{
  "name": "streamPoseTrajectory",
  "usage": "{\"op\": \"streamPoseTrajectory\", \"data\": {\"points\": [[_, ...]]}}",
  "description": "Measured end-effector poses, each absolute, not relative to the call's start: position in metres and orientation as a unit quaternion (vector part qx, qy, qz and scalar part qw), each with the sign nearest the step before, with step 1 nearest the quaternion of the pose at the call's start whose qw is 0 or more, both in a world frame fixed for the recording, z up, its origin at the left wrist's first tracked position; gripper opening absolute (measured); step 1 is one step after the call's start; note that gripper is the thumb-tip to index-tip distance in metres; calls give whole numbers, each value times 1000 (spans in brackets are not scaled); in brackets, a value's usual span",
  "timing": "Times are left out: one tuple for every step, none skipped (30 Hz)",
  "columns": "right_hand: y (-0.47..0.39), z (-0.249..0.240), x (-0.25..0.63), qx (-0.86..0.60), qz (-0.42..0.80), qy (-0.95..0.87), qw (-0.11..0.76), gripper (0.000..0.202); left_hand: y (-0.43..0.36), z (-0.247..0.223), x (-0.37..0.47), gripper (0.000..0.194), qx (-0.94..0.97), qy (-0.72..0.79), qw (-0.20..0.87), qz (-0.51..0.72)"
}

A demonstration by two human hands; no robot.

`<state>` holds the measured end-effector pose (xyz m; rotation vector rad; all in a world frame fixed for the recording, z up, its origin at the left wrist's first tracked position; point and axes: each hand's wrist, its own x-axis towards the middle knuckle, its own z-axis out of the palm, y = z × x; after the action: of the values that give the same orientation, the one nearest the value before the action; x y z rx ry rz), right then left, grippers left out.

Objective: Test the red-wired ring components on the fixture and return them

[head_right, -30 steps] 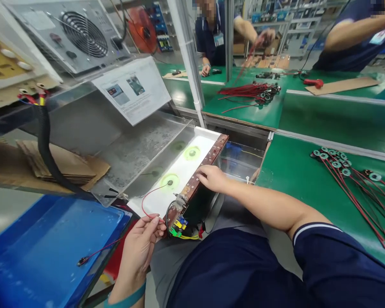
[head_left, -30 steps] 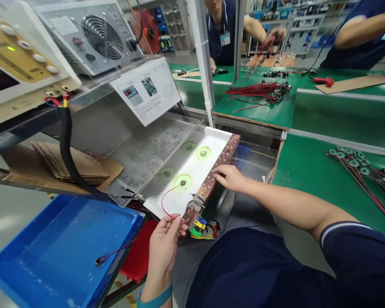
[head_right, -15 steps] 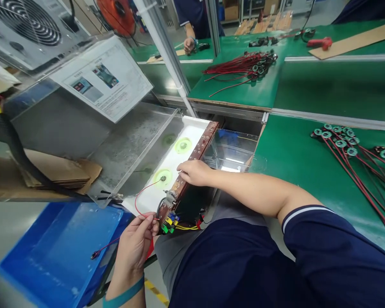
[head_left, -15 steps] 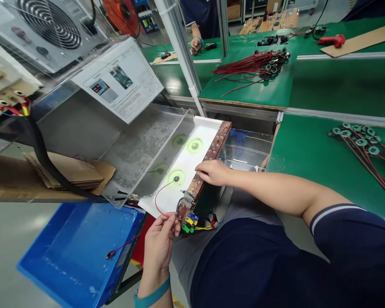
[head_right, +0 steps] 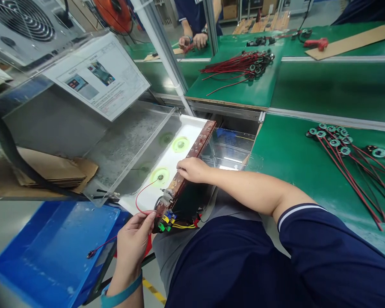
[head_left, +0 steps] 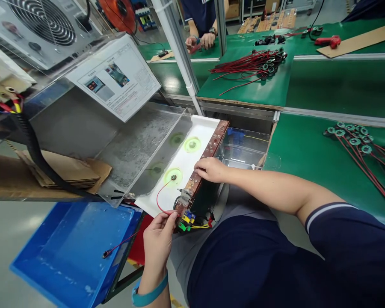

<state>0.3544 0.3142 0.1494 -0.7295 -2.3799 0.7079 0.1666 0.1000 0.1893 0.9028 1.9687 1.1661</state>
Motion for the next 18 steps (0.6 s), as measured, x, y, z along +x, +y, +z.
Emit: {"op": "streamPoseTrajectory", "data": {"points": [[314, 150, 354, -273, 263, -884, 273, 14, 99, 188, 167, 43, 349, 758, 328, 443], [314, 150, 355, -274, 262, -884, 273, 14, 99, 187, 168, 42, 355, 759, 324, 439], [314, 150, 355, -276, 261, -884, 272, 14, 98, 186, 169, 42, 361, 761, 321, 434], [314, 150, 355, -277, 260, -884, 271, 14, 97, 184, 169, 41, 367, 762, 318, 429], [315, 150, 355, -278, 260, -884, 271, 14, 97, 183, 169, 40, 375, 761, 315, 425], [315, 150, 355, -278, 261, -884, 271, 14, 97, 182, 169, 39, 387, 760, 313, 419], [315, 150, 355, -279, 263, -883, 271, 14, 97, 181, 168, 38, 401, 757, 309, 413], [315, 149, 355, -280, 265, -882, 271, 13, 97, 181, 168, 36, 418, 755, 302, 405], [315, 149, 355, -281, 266, -881, 271, 13, 97, 181, 167, 35, 438, 753, 292, 395], [315, 149, 354, -283, 266, -881, 271, 13, 98, 181, 166, 34, 458, 751, 282, 383], [315, 148, 354, -284, 267, -880, 271, 13, 98, 181, 165, 32, 478, 748, 271, 372], [315, 148, 354, -285, 267, -880, 271, 13, 99, 181, 164, 31, 496, 744, 262, 363], [315, 148, 354, -285, 267, -880, 271, 13, 100, 181, 163, 29, 511, 739, 255, 357], [315, 148, 354, -284, 267, -880, 272, 13, 100, 181, 162, 28, 526, 732, 249, 354], [315, 148, 354, -283, 267, -879, 274, 13, 101, 181, 161, 27, 539, 726, 243, 353], [315, 148, 354, -282, 266, -879, 276, 13, 101, 181, 160, 25, 551, 719, 236, 351], [315, 148, 354, -281, 266, -879, 277, 13, 102, 180, 160, 24, 562, 714, 227, 349], [315, 148, 354, -281, 266, -879, 278, 13, 102, 179, 159, 23, 573, 710, 218, 346]]}}
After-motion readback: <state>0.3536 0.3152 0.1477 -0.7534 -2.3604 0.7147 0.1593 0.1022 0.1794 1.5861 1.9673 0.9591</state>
